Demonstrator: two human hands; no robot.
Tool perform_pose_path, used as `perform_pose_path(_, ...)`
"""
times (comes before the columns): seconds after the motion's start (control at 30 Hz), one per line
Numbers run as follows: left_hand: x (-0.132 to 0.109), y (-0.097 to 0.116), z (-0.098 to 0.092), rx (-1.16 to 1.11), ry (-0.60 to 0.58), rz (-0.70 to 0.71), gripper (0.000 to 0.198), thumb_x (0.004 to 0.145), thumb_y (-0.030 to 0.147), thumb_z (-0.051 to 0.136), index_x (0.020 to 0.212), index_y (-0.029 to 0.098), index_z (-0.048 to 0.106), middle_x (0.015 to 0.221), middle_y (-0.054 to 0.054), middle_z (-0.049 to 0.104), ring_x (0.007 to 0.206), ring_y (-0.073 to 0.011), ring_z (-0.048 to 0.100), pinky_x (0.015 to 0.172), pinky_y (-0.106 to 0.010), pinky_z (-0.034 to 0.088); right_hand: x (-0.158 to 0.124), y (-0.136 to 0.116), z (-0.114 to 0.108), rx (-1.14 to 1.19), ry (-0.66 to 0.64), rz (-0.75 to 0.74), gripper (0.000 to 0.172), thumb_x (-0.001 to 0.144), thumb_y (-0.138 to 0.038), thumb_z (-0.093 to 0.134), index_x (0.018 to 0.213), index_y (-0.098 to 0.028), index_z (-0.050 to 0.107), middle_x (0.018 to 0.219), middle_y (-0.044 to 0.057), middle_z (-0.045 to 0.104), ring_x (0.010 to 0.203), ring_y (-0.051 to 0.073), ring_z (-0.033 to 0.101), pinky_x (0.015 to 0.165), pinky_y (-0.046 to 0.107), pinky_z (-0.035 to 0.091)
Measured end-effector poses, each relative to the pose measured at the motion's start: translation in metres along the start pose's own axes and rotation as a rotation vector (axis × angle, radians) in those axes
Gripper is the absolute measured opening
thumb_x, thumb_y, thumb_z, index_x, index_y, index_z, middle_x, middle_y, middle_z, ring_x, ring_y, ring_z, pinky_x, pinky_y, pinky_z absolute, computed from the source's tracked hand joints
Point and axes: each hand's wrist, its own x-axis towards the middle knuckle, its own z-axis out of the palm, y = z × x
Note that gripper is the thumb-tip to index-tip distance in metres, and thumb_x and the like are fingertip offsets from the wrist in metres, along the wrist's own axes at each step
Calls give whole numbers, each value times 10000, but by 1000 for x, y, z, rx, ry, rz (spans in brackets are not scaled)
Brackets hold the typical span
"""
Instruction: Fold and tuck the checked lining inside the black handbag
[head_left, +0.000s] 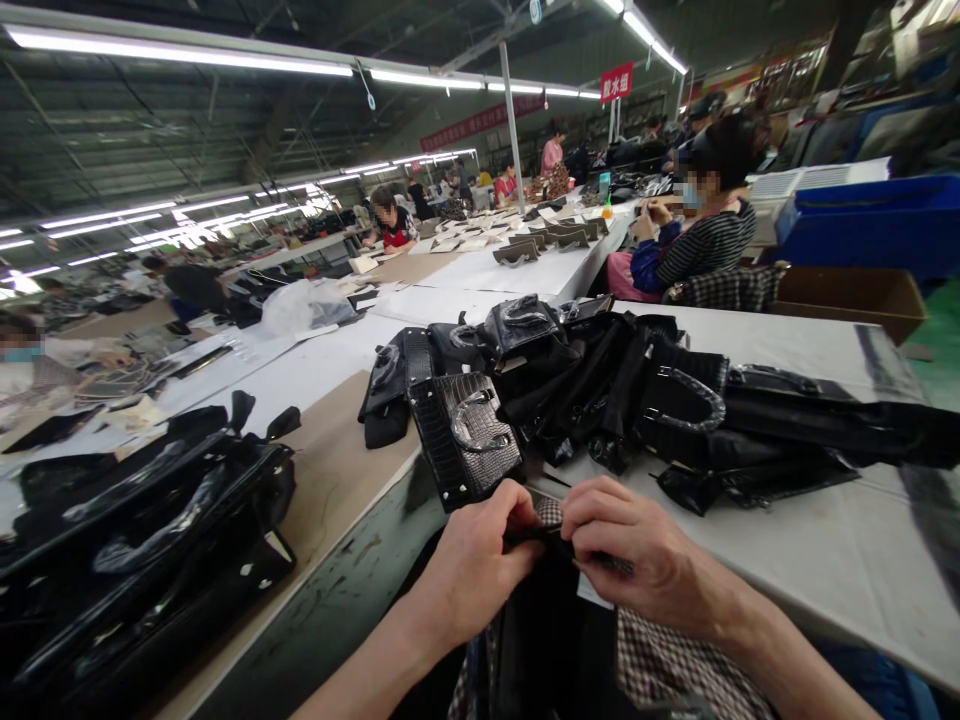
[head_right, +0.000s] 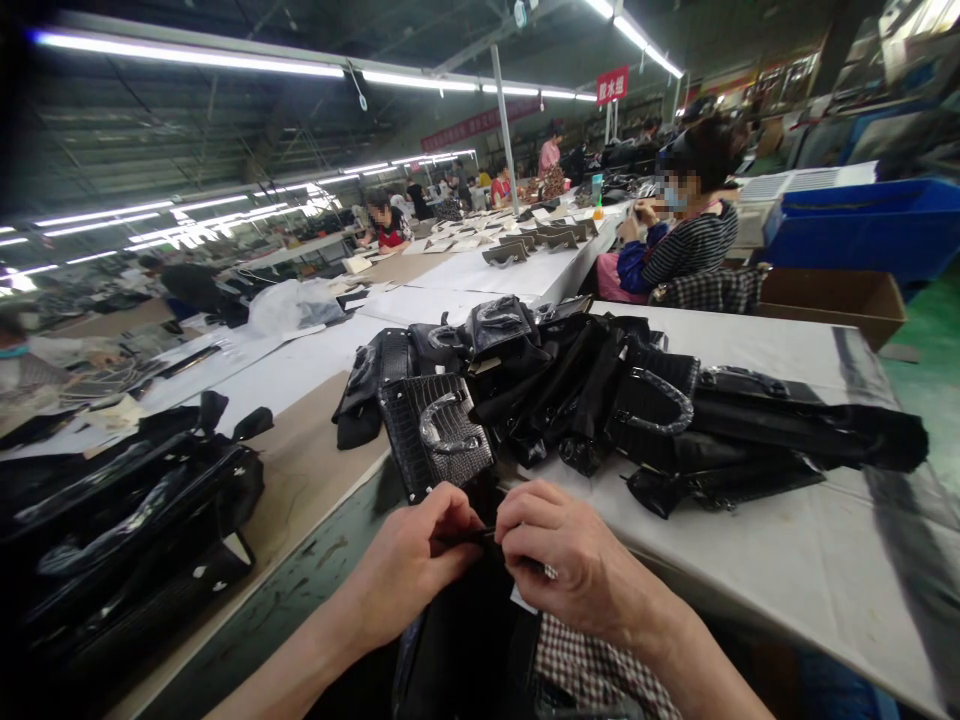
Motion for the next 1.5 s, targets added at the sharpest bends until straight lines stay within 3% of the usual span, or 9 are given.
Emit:
perform_pose_path(0.17,0,0,3,43,42,1,109,803,133,575,847,215,518,762,51,584,687,-126,515,629,-227,372,-3,-2,-4,-168,-55,-20,222,791,1,532,819,-211,592,821,-21,678,1075,192,598,1059,491,365)
perform_pose_path(0.3,-2,-1,3,45,53,-12,81,818,165,573,829,215,509,754,47,583,665,-125,510,600,-223,367,-9,-8,9,-136,0,141,292,744,52,468,810,-221,547,904,-12,700,1261,208,510,1110,529,296)
perform_pose_path(0.47,-3,0,5,40,64,11,92,825,165,568,811,218,495,804,34,614,705,-132,545,635,-223,401,-9,-18,32,-86,153,445,253,754,-41,595,912,-231,542,918,8,693,1190,262,569,1067,597,326)
perform_pose_path(0.57,-4,1,7,53,61,20,127,796,117,565,801,218,488,821,28,620,731,-137,557,656,-226,416,-8,-19,42,-100,270,510,258,735,-93,686,897,-230,539,860,8,685,1085,289,620,1045,630,320)
perform_pose_path(0.77,-6,-3,3,-35,15,3,150,763,102,578,828,213,501,833,26,627,732,-136,578,646,-227,439,-14,-13,54,-13,410,463,183,808,-99,633,818,-243,520,895,4,649,982,240,615,1055,605,314)
perform_pose_path(1.0,-7,-6,1,-151,-16,-45,142,758,127,601,803,200,488,880,9,649,760,-136,591,632,-215,447,-14,-12,40,-13,265,180,241,815,-44,594,749,-234,461,756,-61,615,873,165,597,1097,594,255)
perform_pose_path(1.13,-6,-3,1,-148,-42,-44,150,752,118,608,871,193,557,845,14,640,764,-142,590,658,-218,453,-12,-14,33,-71,256,88,285,817,-3,556,685,-218,423,723,-90,657,803,139,601,1090,590,272)
perform_pose_path(1.5,-6,-4,0,-161,-50,-17,150,793,122,596,891,193,685,859,1,682,807,-162,607,735,-234,457,-17,-18,60,-46,536,340,281,871,-70,588,728,-239,416,778,-27,615,840,180,546,1046,540,355)
